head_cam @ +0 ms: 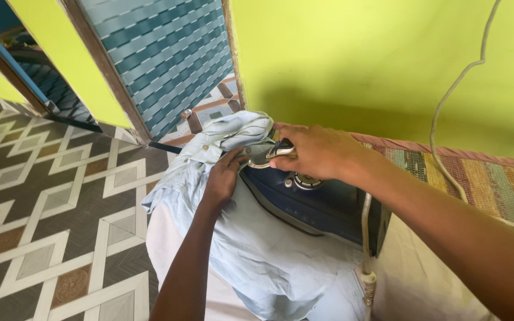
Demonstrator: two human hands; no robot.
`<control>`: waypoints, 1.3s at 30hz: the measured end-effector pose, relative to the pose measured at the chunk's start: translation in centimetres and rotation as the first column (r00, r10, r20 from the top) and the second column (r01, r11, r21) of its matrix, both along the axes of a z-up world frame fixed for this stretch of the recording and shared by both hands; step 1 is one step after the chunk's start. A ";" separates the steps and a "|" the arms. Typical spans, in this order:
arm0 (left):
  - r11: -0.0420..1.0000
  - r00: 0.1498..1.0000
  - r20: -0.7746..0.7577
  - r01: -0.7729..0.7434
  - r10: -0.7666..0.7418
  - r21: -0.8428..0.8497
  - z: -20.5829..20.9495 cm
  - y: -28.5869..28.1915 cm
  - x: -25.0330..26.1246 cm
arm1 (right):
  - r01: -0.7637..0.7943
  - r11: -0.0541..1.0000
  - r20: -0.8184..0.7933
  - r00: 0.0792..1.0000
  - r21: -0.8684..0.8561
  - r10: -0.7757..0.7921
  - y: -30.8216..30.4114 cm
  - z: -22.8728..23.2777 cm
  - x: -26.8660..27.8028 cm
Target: The person irons a light-colored shirt laid on a bed. They use an electric iron with their right hand while holding the fabric with their left hand, moving the iron back and forth across the shirt surface.
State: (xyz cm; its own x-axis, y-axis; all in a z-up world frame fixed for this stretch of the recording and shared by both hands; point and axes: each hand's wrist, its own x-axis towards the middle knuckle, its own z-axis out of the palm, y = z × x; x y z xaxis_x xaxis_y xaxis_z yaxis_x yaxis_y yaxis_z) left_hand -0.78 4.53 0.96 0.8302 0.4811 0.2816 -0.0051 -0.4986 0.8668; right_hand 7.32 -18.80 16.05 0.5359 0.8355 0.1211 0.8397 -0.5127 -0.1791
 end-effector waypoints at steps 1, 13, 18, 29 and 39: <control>0.997 1.000 -0.007 -0.015 0.015 0.079 0.3 -0.1 0.1 | -0.011 1.000 0.005 1.000 -0.005 0.011 -0.1 0.0 0.2; 0.521 0.989 -0.101 0.030 0.110 0.853 2.9 -0.5 -8.6 | 0.034 0.996 -0.098 0.994 -0.088 -0.042 -5.8 0.9 -0.5; 0.674 0.999 -0.024 -0.010 0.041 0.739 0.5 0.3 -8.2 | 0.112 0.968 -0.133 0.981 -0.225 -0.145 -8.5 2.1 -2.7; 0.881 0.998 0.058 -0.062 0.039 0.468 0.1 1.3 -6.8 | 0.053 0.944 -0.139 0.985 -0.327 -0.103 -5.0 2.9 -5.5; 0.989 0.989 0.146 -0.057 0.037 0.136 -0.1 1.8 -6.2 | -0.132 0.989 -0.139 0.983 -0.067 0.122 1.2 0.9 -4.3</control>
State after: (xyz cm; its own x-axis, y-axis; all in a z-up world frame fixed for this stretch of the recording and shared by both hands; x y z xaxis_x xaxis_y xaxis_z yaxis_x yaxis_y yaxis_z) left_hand -6.96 6.29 0.82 0.7542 0.4663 0.4625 -0.0974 -0.6170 0.7809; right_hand 2.99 -17.59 16.93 0.4320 0.9018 -0.0109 0.8700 -0.4198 -0.2587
